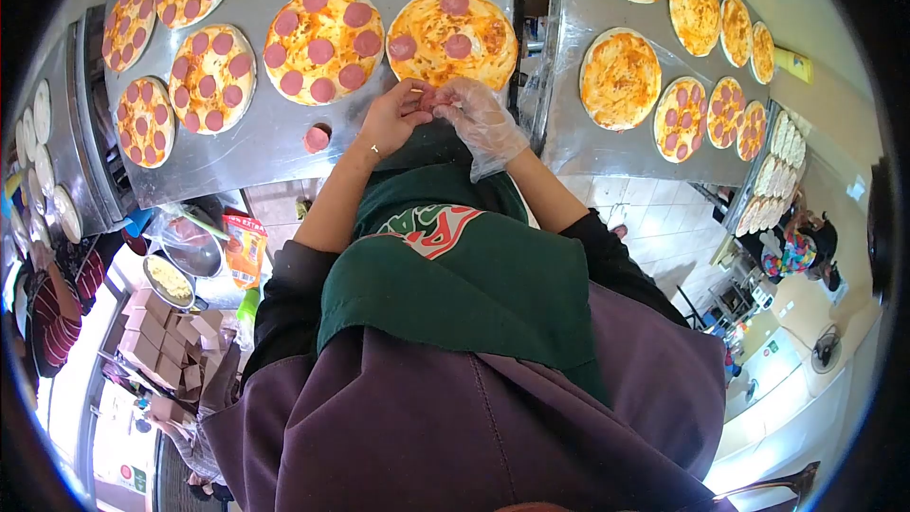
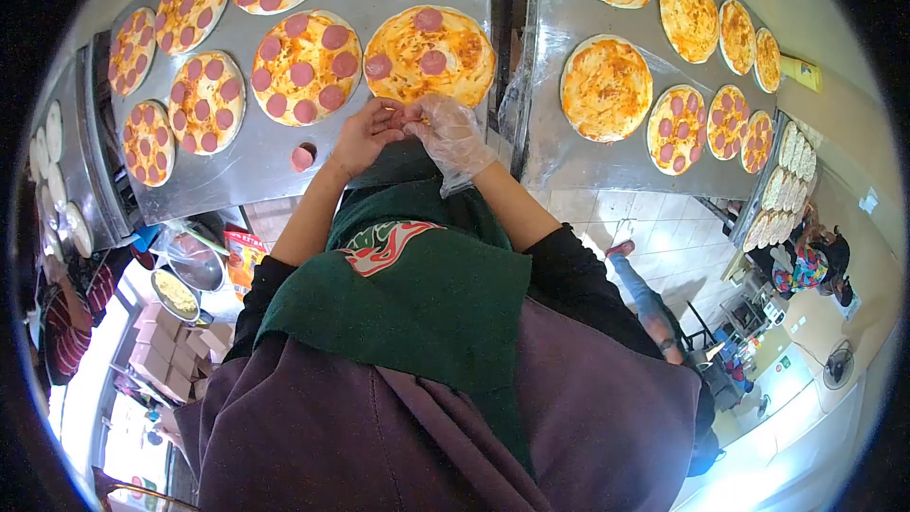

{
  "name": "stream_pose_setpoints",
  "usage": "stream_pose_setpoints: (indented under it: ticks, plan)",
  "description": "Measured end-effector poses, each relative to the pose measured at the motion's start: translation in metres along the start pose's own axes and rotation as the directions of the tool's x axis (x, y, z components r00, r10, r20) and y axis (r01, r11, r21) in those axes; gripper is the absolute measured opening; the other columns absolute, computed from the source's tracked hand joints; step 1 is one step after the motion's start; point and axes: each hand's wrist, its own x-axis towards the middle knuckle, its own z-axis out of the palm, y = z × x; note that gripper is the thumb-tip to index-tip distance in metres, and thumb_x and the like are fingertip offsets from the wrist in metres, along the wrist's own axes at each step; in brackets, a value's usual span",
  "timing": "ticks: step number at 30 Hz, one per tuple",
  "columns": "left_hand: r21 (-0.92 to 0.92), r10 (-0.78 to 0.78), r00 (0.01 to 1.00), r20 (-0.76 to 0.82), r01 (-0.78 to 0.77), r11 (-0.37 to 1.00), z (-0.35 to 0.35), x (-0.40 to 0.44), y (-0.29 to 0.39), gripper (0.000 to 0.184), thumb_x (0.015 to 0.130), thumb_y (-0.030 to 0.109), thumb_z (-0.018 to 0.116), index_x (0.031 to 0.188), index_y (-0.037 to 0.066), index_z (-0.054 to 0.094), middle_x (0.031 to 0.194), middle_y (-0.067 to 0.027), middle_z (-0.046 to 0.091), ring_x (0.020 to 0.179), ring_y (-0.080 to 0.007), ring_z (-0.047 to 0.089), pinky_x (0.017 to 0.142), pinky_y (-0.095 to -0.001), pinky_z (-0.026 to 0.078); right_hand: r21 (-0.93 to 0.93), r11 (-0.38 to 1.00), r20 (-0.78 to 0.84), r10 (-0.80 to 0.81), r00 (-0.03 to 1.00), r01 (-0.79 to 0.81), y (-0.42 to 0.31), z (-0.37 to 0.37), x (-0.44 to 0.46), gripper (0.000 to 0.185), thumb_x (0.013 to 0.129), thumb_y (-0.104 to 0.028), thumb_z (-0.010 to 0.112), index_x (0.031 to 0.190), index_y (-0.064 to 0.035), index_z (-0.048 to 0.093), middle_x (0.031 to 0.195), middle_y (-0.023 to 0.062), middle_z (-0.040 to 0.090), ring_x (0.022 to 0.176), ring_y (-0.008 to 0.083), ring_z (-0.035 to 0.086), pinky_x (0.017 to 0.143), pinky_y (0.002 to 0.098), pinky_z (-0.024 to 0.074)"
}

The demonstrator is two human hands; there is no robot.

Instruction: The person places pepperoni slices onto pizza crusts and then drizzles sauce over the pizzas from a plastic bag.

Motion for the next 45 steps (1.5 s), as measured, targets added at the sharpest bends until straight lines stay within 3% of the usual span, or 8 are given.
stream_pose_setpoints:
  ticks: [4, 6, 11, 15, 18, 24, 30, 45]
  plan:
    - [-0.178, 0.006, 0.998, 0.055, 0.004, 0.984, -0.006, 0.000, -0.001, 0.043, 0.086, -0.013, 0.060, 0.125, 0.001, 0.052, 0.121, -0.0149, 0.065, 0.110, -0.0209, 0.065, 0.096, -0.0314, 0.053, 0.114, 0.990, -0.010, 0.087, 0.996, -0.085, -0.005, 0.001, 0.004, 0.019, 0.078, -0.007, 0.076, 0.094, -0.0068, 0.065, 0.084, 0.0093, 0.066, 0.082, 0.0295, 0.065, 0.075, 0.0384, 0.0507]
    - [-0.189, -0.004, 0.998, 0.063, 0.016, 0.982, -0.006, -0.001, -0.002, 0.043, 0.086, -0.014, 0.058, 0.126, 0.000, 0.051, 0.121, -0.0151, 0.064, 0.111, -0.0212, 0.065, 0.097, -0.0317, 0.053, -0.122, 0.991, -0.005, -0.047, 0.999, 0.046, -0.011, -0.006, 0.004, 0.019, 0.079, -0.009, 0.076, 0.094, -0.0062, 0.065, 0.084, 0.0106, 0.067, 0.083, 0.0306, 0.066, 0.075, 0.0391, 0.0510]
    - [-0.242, 0.012, 0.997, 0.072, 0.006, 0.970, -0.005, -0.001, -0.007, 0.042, 0.088, -0.014, 0.054, 0.128, -0.001, 0.050, 0.123, -0.0160, 0.064, 0.111, -0.0225, 0.064, 0.097, -0.0320, 0.052, -0.117, 0.989, 0.067, -0.079, 0.995, 0.086, -0.010, -0.012, 0.006, 0.017, 0.081, -0.013, 0.076, 0.093, -0.0056, 0.065, 0.084, 0.0117, 0.067, 0.082, 0.0314, 0.066, 0.073, 0.0391, 0.0514]
    - [-0.227, -0.004, 0.996, 0.088, 0.024, 0.973, -0.005, -0.003, -0.004, 0.043, 0.091, -0.013, 0.050, 0.133, -0.001, 0.050, 0.124, -0.0167, 0.063, 0.112, -0.0235, 0.063, 0.097, -0.0331, 0.053, 0.048, 0.999, 0.116, -0.006, 0.993, 0.000, -0.018, -0.017, 0.007, 0.016, 0.084, -0.014, 0.074, 0.092, -0.0042, 0.065, 0.085, 0.0127, 0.067, 0.080, 0.0296, 0.067, 0.072, 0.0381, 0.0515]
    - [-0.200, -0.020, 0.995, 0.101, 0.040, 0.979, -0.004, -0.002, -0.003, 0.043, 0.092, -0.012, 0.049, 0.134, -0.001, 0.050, 0.124, -0.0166, 0.062, 0.111, -0.0234, 0.064, 0.096, -0.0335, 0.054, -0.024, 0.997, 0.127, 0.081, 0.989, -0.079, -0.010, -0.016, 0.005, 0.015, 0.085, -0.013, 0.072, 0.092, -0.0025, 0.065, 0.086, 0.0131, 0.067, 0.080, 0.0278, 0.067, 0.072, 0.0375, 0.0515]
    - [-0.198, -0.066, 0.992, 0.108, 0.086, 0.976, -0.001, 0.004, -0.008, 0.039, 0.096, -0.007, 0.048, 0.135, -0.002, 0.050, 0.125, -0.0151, 0.061, 0.108, -0.0227, 0.064, 0.094, -0.0333, 0.055, 0.004, 0.999, 0.102, 0.034, 0.994, -0.034, -0.020, -0.014, 0.000, 0.020, 0.088, -0.002, 0.065, 0.108, -0.0002, 0.064, 0.095, 0.0112, 0.066, 0.088, 0.0215, 0.067, 0.082, 0.0318, 0.0538]
    - [-0.141, -0.104, 0.987, 0.122, 0.121, 0.983, -0.001, 0.000, -0.001, 0.038, 0.099, -0.003, 0.047, 0.137, -0.004, 0.048, 0.123, -0.0146, 0.062, 0.106, -0.0225, 0.065, 0.092, -0.0334, 0.056, 0.134, 0.990, 0.045, 0.026, 0.999, -0.032, -0.005, -0.006, -0.001, 0.020, 0.080, -0.007, 0.071, 0.099, -0.0014, 0.071, 0.086, 0.0119, 0.066, 0.084, 0.0260, 0.066, 0.075, 0.0355, 0.0519]
    - [-0.008, -0.136, 0.977, 0.167, 0.139, 0.990, -0.007, 0.000, 0.014, 0.034, 0.101, 0.001, 0.044, 0.133, -0.007, 0.051, 0.115, -0.0144, 0.064, 0.097, -0.0216, 0.068, 0.085, -0.0326, 0.059, -0.026, 0.999, 0.126, 0.047, 0.991, -0.045, -0.013, -0.012, 0.005, 0.014, 0.078, -0.007, 0.073, 0.092, -0.0045, 0.069, 0.085, 0.0107, 0.065, 0.082, 0.0266, 0.066, 0.073, 0.0368, 0.0522]
